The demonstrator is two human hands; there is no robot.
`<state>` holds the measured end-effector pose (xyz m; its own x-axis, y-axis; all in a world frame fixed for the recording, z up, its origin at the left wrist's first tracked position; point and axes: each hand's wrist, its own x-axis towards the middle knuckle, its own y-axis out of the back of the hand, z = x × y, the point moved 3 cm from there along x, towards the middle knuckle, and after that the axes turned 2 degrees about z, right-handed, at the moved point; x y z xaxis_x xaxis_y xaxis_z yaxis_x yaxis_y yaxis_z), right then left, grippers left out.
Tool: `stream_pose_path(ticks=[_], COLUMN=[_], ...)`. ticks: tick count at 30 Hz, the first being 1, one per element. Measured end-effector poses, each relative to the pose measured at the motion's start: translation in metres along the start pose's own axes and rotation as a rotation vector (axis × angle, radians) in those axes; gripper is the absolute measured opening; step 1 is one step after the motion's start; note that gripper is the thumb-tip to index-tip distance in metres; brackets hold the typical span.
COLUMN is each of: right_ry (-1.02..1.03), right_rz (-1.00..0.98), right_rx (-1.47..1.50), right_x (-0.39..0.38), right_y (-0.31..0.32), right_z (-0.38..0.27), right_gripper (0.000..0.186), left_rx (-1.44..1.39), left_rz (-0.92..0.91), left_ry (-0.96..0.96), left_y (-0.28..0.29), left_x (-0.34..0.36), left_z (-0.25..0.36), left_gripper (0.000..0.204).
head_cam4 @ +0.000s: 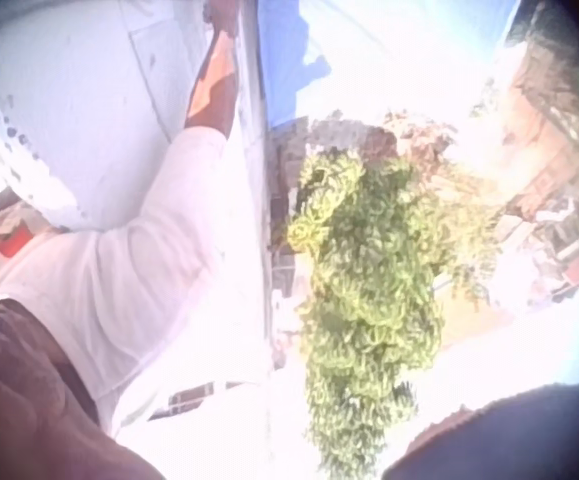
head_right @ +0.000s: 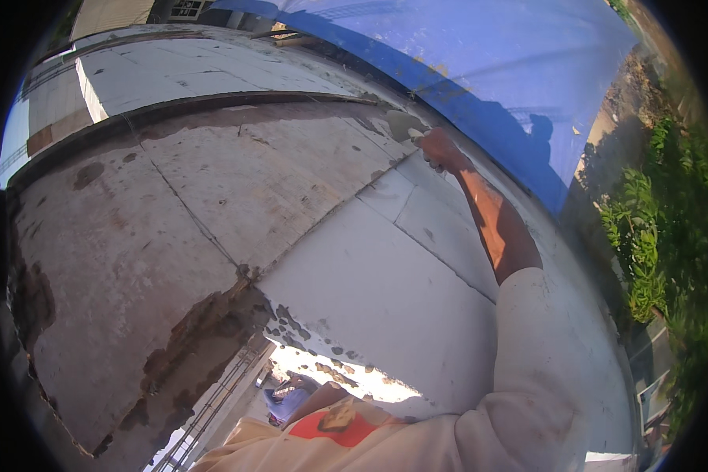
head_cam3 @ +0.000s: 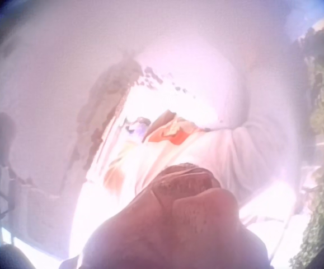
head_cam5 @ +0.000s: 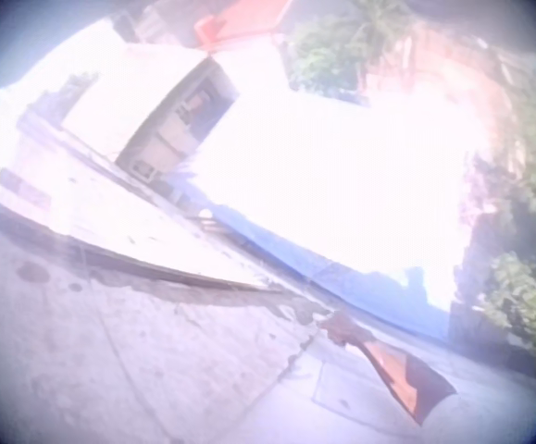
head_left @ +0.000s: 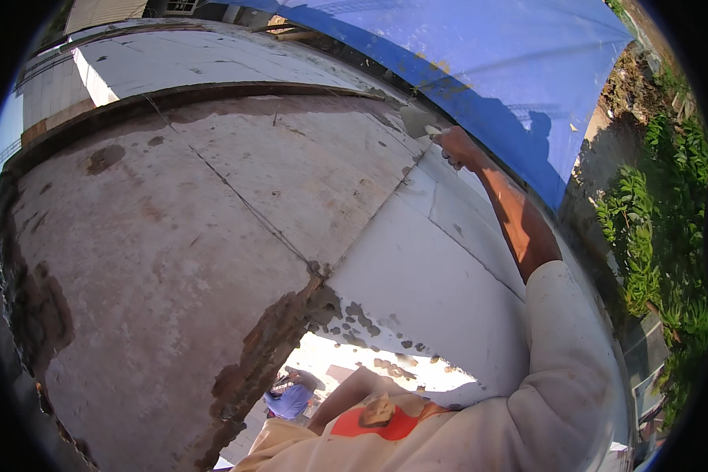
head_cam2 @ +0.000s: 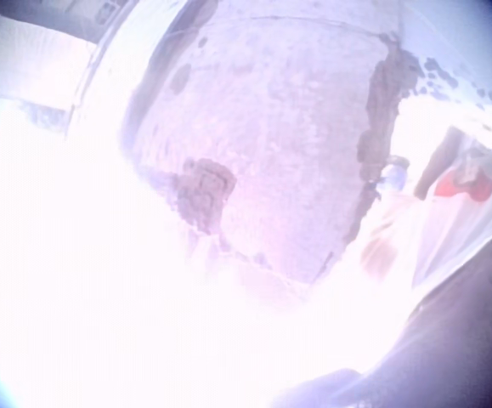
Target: The person scoops wet cement from a bucket using a trowel and applies it to a vertical wall surface. They repeatedly smooth the cement on the wall and scrape excess material back into the bucket. The task involves continuous manual application and smoothing of the plaster.
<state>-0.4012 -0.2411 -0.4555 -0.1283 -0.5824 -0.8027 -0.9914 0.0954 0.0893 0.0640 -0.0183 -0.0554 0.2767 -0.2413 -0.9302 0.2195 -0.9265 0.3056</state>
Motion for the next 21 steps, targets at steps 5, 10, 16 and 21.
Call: stream_pose_path(ticks=[5,10,16,21], right_ry=[-0.042,0.118,0.062,0.088], right_rz=[-0.122,0.08,0.1,0.187], right_rx=[0.061,0.004,0.017,0.062], right_x=[-0.022,0.009,0.009,-0.003], right_y=[0.023,0.018,0.023,0.013], right_z=[0.0,0.024,0.017,0.021], right_gripper=[0.027,0.032,0.027,0.028], left_rx=[-0.007,-0.016,-0.01,0.023], left_rz=[-0.025,-0.048,-0.046,-0.024], left_ry=[-0.036,-0.038,-0.039,-0.033], left_y=[-0.037,-0.073,-0.074,-0.029], left_x=[0.012,0.006,-0.001,0.0], left_z=[0.018,0.021,0.016,0.011], left_gripper=[0.076,0.077,0.079,0.081])
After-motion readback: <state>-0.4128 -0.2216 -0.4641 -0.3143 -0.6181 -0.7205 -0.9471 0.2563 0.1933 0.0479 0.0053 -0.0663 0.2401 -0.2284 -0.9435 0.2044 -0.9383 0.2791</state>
